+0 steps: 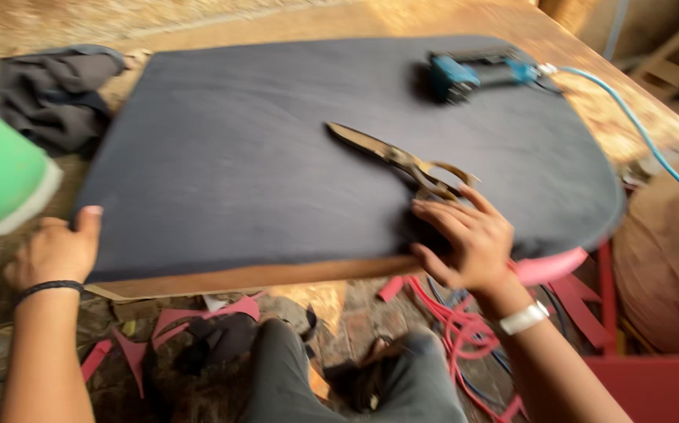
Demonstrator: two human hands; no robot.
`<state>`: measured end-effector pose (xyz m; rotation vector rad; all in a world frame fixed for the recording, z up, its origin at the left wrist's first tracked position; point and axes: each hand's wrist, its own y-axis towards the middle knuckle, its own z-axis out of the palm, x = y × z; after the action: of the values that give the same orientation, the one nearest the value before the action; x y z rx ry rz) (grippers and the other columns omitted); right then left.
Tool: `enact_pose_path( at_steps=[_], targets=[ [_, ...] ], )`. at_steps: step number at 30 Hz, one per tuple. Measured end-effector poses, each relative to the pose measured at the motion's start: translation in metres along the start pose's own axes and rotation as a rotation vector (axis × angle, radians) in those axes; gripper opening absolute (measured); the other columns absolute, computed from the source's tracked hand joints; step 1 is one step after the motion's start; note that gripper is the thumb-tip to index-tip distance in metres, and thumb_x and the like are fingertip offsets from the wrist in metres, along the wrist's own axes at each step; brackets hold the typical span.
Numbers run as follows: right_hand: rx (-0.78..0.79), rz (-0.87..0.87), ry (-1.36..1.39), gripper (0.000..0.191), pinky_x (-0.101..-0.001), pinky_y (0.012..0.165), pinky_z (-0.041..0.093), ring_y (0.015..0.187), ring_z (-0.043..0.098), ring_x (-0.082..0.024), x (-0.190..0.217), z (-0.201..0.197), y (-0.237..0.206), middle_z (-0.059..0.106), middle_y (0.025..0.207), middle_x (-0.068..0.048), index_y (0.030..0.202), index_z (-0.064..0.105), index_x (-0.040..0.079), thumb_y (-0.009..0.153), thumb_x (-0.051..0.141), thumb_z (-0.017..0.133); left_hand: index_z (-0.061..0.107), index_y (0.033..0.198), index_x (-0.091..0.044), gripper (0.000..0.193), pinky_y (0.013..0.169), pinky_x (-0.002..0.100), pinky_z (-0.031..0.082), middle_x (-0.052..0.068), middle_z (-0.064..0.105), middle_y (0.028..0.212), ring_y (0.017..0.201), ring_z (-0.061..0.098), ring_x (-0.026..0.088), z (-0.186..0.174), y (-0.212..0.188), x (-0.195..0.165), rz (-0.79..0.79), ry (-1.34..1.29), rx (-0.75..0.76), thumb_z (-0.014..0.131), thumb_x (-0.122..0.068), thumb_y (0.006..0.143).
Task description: The person covers a foam seat cushion with dark fabric, pulling the fabric taut around the foam and trimming excess material with scissors. They use a pneumatic nail gun to fasten the fabric to the cushion's wooden base along the edges, then begin fitting fabric over another cushion.
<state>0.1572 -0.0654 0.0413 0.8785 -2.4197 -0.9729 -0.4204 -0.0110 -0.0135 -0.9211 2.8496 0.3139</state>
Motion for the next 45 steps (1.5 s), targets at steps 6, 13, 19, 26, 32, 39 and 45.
enact_pose_path(
  at_steps=[6,13,19,26,32,39,45],
  targets=[
    [-0.206,0.017,0.182,0.036,-0.048,0.117,0.043,0.123,0.069,-0.028,-0.003,0.017,-0.027,0.074,0.124,-0.007,0.112,0.073,0.006,0.08,0.023,0.072,0.072,0.119,-0.007,0.036,0.101,0.045,0.051,0.016,0.07,0.119,0.117,0.064,0.035,-0.041,-0.148,-0.132,0.843,-0.515,-0.062,0.076,-0.027,0.088],
    [-0.878,1.045,1.069,0.026,-0.0324,0.082,0.052,0.089,0.062,-0.016,0.042,0.067,-0.123,0.067,0.101,-0.004,0.12,0.061,0.007,0.1,0.024,0.066,0.059,0.141,-0.014,0.07,0.113,0.048,0.041,0.014,0.053,0.14,0.134,0.05,0.031,-0.002,-0.273,-0.295,1.524,-0.307,-0.377,0.082,-0.028,0.076],
    [-0.68,1.281,1.871,0.033,-0.0277,0.06,0.05,0.067,0.063,-0.013,-0.001,0.052,-0.148,0.067,0.079,0.002,0.103,0.063,0.015,0.096,0.047,0.06,0.072,0.117,-0.016,0.019,0.085,0.038,0.055,0.001,0.065,0.107,0.099,0.065,0.023,0.0,-0.285,-0.344,1.681,-0.433,-0.343,0.074,-0.017,0.098],
    [-0.918,0.811,2.37,0.032,-0.0248,0.056,0.034,0.056,0.041,-0.008,-0.017,0.06,-0.143,0.044,0.066,0.008,0.1,0.064,0.011,0.114,0.039,0.057,0.071,0.118,-0.011,0.024,0.099,0.039,0.054,0.007,0.069,0.122,0.118,0.065,0.027,-0.005,-0.271,-0.37,1.552,-0.607,0.059,0.062,-0.025,0.099],
    [-1.129,0.921,2.034,0.018,-0.0263,0.061,0.045,0.064,0.056,-0.012,-0.008,0.049,-0.142,0.062,0.077,0.002,0.107,0.063,0.012,0.094,0.022,0.054,0.048,0.15,-0.012,0.054,0.12,0.044,0.032,0.014,0.043,0.159,0.149,0.037,0.032,-0.003,-0.253,-0.422,1.669,-0.26,0.192,0.048,-0.043,0.105],
    [-0.996,1.246,1.512,0.017,-0.0259,0.058,0.05,0.069,0.062,-0.01,0.005,0.065,-0.129,0.069,0.092,-0.001,0.111,0.063,0.01,0.096,0.012,0.07,0.028,0.161,-0.022,0.058,0.123,0.053,0.018,0.015,0.027,0.166,0.151,0.027,0.035,0.015,-0.254,-0.43,1.634,-0.093,0.143,0.035,-0.046,0.108],
    [-1.131,1.199,1.452,0.016,-0.0254,0.056,0.047,0.065,0.06,-0.012,0.008,0.08,-0.104,0.066,0.085,0.001,0.111,0.066,0.009,0.097,0.014,0.071,0.025,0.163,-0.021,0.065,0.122,0.054,0.021,0.024,0.026,0.165,0.151,0.027,0.044,0.018,-0.258,-0.416,1.704,-0.102,0.054,0.035,-0.054,0.108]
  ],
)
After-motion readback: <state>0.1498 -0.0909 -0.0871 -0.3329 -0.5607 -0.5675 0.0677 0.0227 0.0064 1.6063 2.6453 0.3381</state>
